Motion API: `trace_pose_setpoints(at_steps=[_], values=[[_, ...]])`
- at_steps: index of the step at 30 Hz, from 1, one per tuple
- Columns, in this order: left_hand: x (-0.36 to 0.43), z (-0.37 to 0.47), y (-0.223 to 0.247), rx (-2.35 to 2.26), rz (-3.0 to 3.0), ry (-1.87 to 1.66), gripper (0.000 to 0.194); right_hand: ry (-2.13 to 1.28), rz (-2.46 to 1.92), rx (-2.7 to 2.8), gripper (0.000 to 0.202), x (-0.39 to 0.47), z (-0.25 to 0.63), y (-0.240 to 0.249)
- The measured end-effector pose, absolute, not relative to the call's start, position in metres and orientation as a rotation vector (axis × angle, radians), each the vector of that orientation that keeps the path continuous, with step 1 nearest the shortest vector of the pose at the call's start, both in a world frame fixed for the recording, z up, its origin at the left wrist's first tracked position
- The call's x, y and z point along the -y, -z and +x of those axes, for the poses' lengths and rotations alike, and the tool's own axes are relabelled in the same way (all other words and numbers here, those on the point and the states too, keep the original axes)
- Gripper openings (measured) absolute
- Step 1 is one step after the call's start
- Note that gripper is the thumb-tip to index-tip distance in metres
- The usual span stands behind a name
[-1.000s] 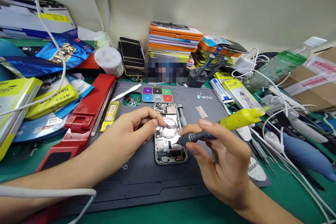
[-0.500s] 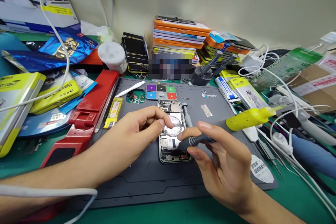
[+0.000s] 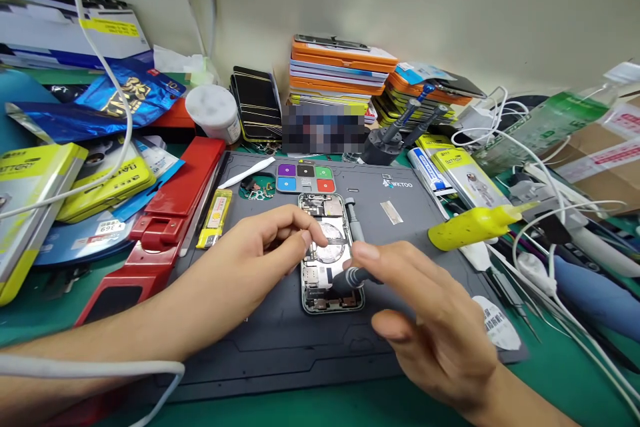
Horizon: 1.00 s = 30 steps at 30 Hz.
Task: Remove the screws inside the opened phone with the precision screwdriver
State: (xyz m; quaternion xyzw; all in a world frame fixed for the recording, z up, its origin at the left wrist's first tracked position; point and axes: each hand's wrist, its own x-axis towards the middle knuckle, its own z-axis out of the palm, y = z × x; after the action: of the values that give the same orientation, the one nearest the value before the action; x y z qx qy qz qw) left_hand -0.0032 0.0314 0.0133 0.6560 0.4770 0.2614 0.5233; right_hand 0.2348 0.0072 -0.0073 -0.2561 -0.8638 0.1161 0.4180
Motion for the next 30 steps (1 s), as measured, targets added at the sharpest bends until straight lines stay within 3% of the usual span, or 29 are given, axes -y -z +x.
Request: trace_pose_setpoints(at_steps=[5, 11, 20, 30], values=[[-0.031, -0.003, -0.010, -1.153, 1.561, -0.618, 0.028, -0.384, -0.651, 2.165, 0.050, -0.007, 0.238, 0.003], [-0.030, -0.002, -0.007, -1.212, 1.565, -0.611, 0.033, -0.231, -0.750, 2.152, 0.049, -0.005, 0.236, -0.001], [-0.031, -0.001, -0.008, -1.174, 1.553, -0.572, 0.026, -0.274, -0.849, 2.091, 0.054, -0.008, 0.227, -0.005], [-0.032, 0.000, -0.015, -1.138, 1.613, -0.562, 0.023, -0.343, -0.619, 2.187, 0.058, -0.002, 0.237, -0.001]])
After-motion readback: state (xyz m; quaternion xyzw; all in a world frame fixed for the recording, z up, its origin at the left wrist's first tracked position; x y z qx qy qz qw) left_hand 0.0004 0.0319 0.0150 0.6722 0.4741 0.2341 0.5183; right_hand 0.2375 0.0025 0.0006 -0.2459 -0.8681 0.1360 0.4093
